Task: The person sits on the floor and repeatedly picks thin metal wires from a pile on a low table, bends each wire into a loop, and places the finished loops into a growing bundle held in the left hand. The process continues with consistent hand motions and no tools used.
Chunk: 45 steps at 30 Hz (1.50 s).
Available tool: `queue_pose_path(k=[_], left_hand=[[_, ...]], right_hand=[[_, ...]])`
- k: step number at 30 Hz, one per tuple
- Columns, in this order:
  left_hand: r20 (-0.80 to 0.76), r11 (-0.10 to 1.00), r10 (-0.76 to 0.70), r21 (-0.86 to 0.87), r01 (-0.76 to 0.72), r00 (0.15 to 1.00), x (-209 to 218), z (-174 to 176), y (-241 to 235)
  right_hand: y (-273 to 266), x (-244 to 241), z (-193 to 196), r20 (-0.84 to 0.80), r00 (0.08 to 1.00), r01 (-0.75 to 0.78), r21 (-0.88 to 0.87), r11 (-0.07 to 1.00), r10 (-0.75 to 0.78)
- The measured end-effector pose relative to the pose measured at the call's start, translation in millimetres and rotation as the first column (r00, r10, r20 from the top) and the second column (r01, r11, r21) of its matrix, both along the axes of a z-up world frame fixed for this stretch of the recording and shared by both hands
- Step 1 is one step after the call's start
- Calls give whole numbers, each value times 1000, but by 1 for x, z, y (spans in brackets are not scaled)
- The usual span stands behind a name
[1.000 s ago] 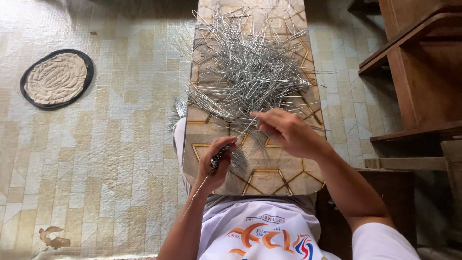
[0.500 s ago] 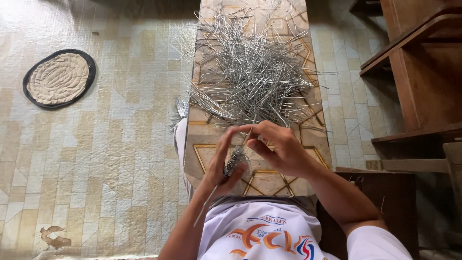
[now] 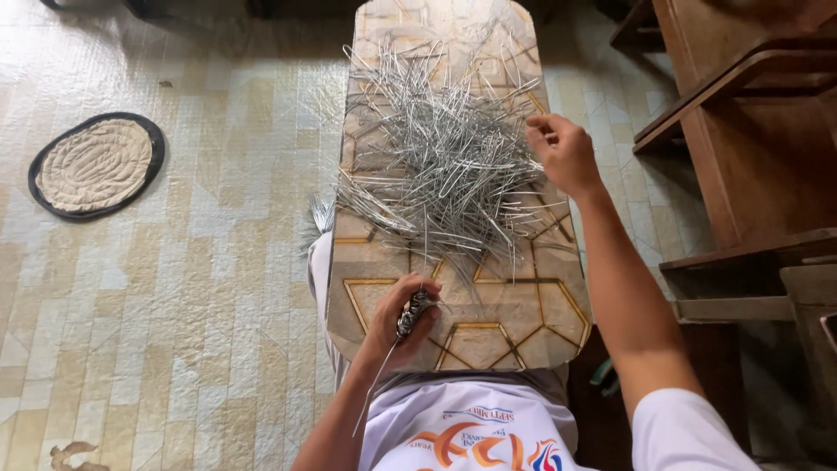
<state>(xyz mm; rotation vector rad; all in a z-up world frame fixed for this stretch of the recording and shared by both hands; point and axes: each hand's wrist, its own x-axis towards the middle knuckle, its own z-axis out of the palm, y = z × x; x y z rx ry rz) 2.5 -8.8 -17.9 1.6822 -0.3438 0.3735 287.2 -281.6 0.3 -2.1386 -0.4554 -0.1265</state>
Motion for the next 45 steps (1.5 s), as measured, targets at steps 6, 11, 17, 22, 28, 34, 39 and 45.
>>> queue_pose_path(k=[6, 11, 17, 22, 28, 34, 39, 45], left_hand=[[-41, 1000, 7, -3, -7, 999, -2, 5, -2], [-88, 999, -51, 9, 52, 995, -4, 30, 0], [-167, 993, -94, -87, 80, 981, -5, 28, 0], [-154, 997, -62, -56, 54, 986, -7, 21, 1], [-155, 996, -65, -75, 54, 986, -7, 26, 1], [-172, 998, -48, -49, 40, 984, -6, 24, 1], [-176, 1000, -11, -29, 6, 984, -5, 20, 0], [-184, 999, -15, -47, 6, 983, -4, 21, 0]], right_hand=[[3, 94, -48, -87, 992, 67, -295, 953, -96], [43, 98, -26, -271, 962, -137, -567, 812, -26], [82, 88, -11, -421, 903, -148, -496, 855, -88], [86, 115, -39, -432, 900, -162, -470, 868, -66], [80, 101, -16, -420, 907, -56, -160, 985, -17], [79, 92, 27, -248, 967, -14, 178, 984, 58], [79, 99, 42, -107, 979, -107, 445, 889, 172], [83, 81, 89, -65, 982, -104, 598, 795, 177]])
